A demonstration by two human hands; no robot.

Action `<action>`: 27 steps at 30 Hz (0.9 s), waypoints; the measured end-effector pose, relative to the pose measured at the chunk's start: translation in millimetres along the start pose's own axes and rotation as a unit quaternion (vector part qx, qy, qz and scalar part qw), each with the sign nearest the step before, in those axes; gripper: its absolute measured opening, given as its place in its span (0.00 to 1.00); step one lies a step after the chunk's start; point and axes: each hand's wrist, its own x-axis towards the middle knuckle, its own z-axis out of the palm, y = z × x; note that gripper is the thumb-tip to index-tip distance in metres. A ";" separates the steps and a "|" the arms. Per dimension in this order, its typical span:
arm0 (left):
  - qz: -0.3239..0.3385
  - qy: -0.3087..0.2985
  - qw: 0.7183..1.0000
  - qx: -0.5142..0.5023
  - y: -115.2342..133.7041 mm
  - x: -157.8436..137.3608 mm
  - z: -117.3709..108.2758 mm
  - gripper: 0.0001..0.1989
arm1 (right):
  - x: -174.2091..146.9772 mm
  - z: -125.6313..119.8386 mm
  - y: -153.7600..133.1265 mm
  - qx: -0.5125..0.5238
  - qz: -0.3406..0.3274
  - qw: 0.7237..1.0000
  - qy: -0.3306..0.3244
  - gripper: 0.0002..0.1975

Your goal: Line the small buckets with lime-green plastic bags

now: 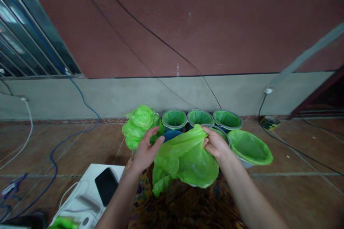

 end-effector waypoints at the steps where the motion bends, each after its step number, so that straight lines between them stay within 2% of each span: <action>1: 0.020 -0.019 1.000 -0.001 11.3 -2.2 7.6 0.25 | -3.1 6.2 0.4 0.016 0.010 1.000 0.000 0.08; 3: 0.043 -0.057 0.997 -0.004 29.7 -3.2 23.4 0.26 | -9.4 19.3 -0.4 0.044 0.036 0.998 -0.011 0.10; 5: 0.051 -0.064 0.996 -0.017 39.9 0.7 37.9 0.24 | -16.2 31.9 -2.0 0.026 0.024 0.999 -0.033 0.13; 8: 0.050 -0.065 0.996 -0.045 41.1 10.3 52.0 0.14 | -23.9 45.4 -4.2 -0.031 -0.010 0.998 -0.045 0.14; 10: 0.044 -0.064 0.995 -0.061 37.3 15.9 53.6 0.11 | -24.9 47.3 -5.9 -0.068 -0.028 0.996 -0.047 0.15; 13: 0.017 -0.035 0.996 -0.086 32.7 22.9 44.5 0.09 | -18.0 36.9 -10.8 -0.108 -0.034 0.991 -0.073 0.16; 15: -0.011 0.005 0.993 -0.118 32.7 27.4 33.1 0.08 | -8.3 23.3 -15.6 -0.132 -0.037 0.987 -0.087 0.17; 17: -0.039 0.049 0.986 -0.155 35.0 31.1 20.2 0.07 | 3.3 8.2 -21.1 -0.163 -0.054 0.983 -0.070 0.18; 20: -0.075 0.111 0.969 -0.207 40.9 34.5 2.8 0.07 | 15.7 -7.8 -28.1 -0.208 -0.136 0.968 0.043 0.18; 22: -0.098 0.138 0.955 -0.244 45.5 35.9 -5.7 0.07 | 13.3 -9.1 -29.8 -0.232 -0.220 0.938 0.138 0.17; 24: -0.111 0.152 0.941 -0.282 50.4 37.5 -11.6 0.08 | -0.6 -2.3 -26.3 -0.249 -0.289 0.907 0.177 0.16; 25: -0.113 0.157 0.935 -0.299 52.9 38.4 -13.8 0.08 | -10.9 3.1 -21.6 -0.258 -0.311 0.899 0.167 0.15; 27: -0.107 0.162 0.925 -0.327 58.1 40.1 -17.2 0.10 | -33.1 13.8 -4.5 -0.298 -0.332 0.889 0.100 0.14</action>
